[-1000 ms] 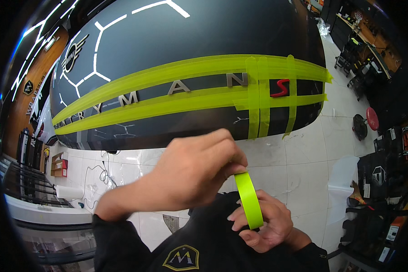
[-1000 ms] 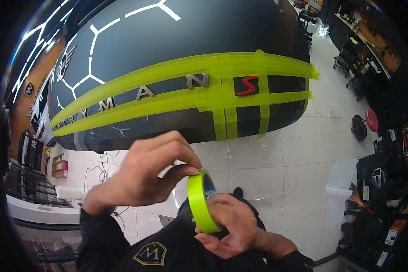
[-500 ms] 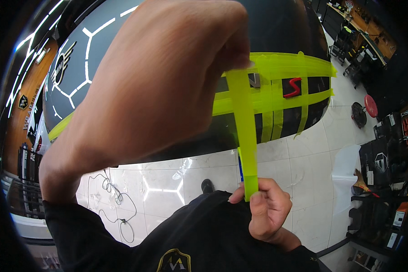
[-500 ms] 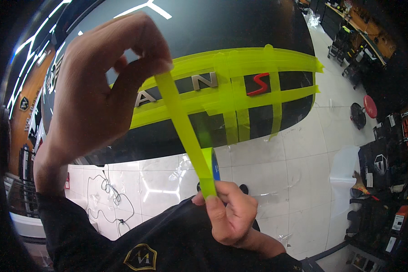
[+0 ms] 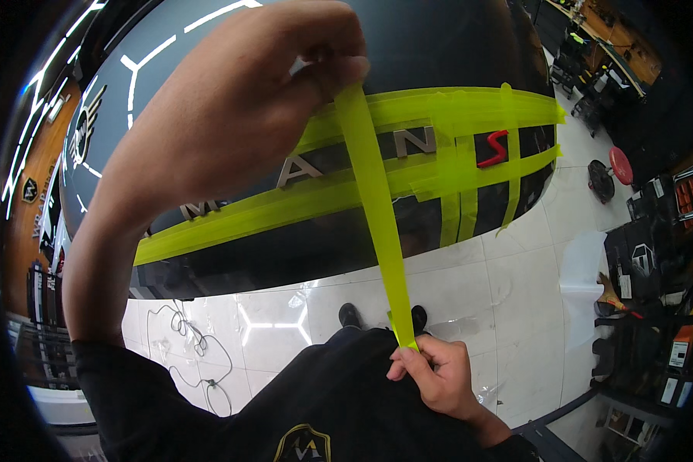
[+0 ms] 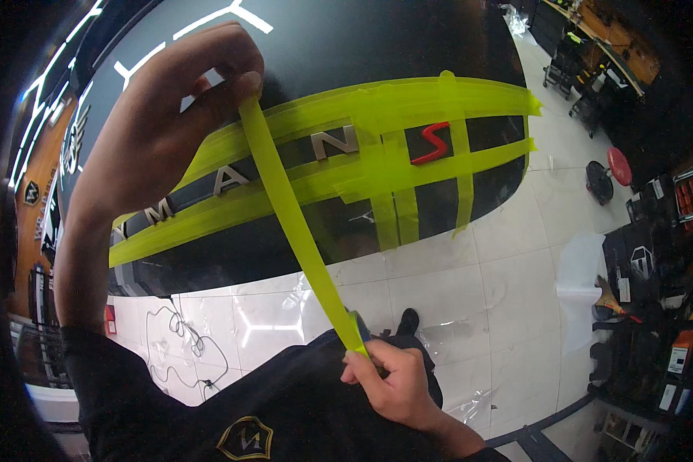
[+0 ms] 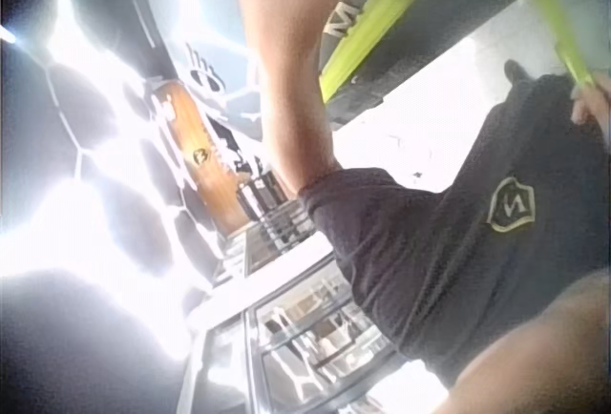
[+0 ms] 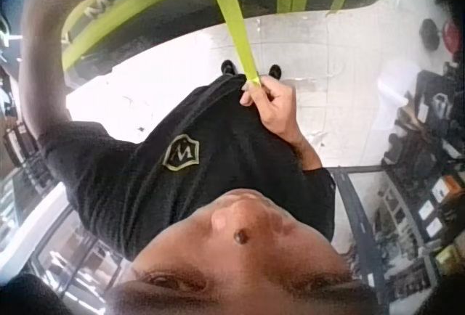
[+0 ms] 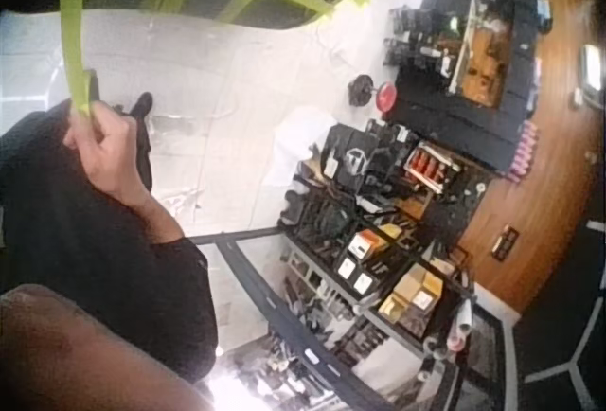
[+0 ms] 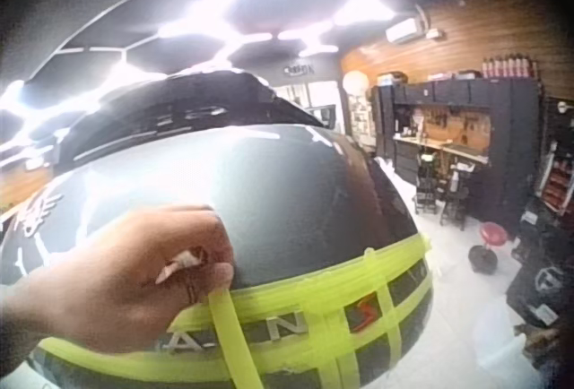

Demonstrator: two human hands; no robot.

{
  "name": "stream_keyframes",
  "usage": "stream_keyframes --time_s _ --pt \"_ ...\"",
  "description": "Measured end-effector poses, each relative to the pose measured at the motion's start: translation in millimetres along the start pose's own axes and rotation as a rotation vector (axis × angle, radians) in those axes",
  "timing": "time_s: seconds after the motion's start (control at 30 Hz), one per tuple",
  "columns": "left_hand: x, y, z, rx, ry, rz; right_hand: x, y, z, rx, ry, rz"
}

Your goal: The person applies strips of bright yellow tape to the rear of a dark grey car, specifically around the 'COUNTRYMAN S' lettering. They methodically place horizontal and vertical strips to create a grid pattern over the badges, smoothing each piece with their hands.

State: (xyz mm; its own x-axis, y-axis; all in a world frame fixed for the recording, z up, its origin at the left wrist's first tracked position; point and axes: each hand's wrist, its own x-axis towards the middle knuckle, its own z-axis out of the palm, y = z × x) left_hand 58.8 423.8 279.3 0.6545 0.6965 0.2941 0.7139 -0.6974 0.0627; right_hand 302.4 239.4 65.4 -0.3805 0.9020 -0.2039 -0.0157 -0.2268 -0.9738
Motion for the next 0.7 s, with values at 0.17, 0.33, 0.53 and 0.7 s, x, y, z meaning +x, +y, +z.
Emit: stream_keyframes --time_s 0.17,0.33,0.53,0.7 --pt "3 7 5 -0.042 -0.076 -0.050 -7 3 -8 -0.011 -0.040 0.027" --pt "5 5 0 -0.093 -0.143 -0.102 -9 -1 -15 -0.065 -0.031 -0.014" --pt "6 12 8 0.002 -0.011 -0.017 -9 2 -19 -0.060 -0.092 -0.060" --pt "8 19 11 -0.142 0.071 -0.008 -7 2 -19 -0.063 -0.088 -0.078"
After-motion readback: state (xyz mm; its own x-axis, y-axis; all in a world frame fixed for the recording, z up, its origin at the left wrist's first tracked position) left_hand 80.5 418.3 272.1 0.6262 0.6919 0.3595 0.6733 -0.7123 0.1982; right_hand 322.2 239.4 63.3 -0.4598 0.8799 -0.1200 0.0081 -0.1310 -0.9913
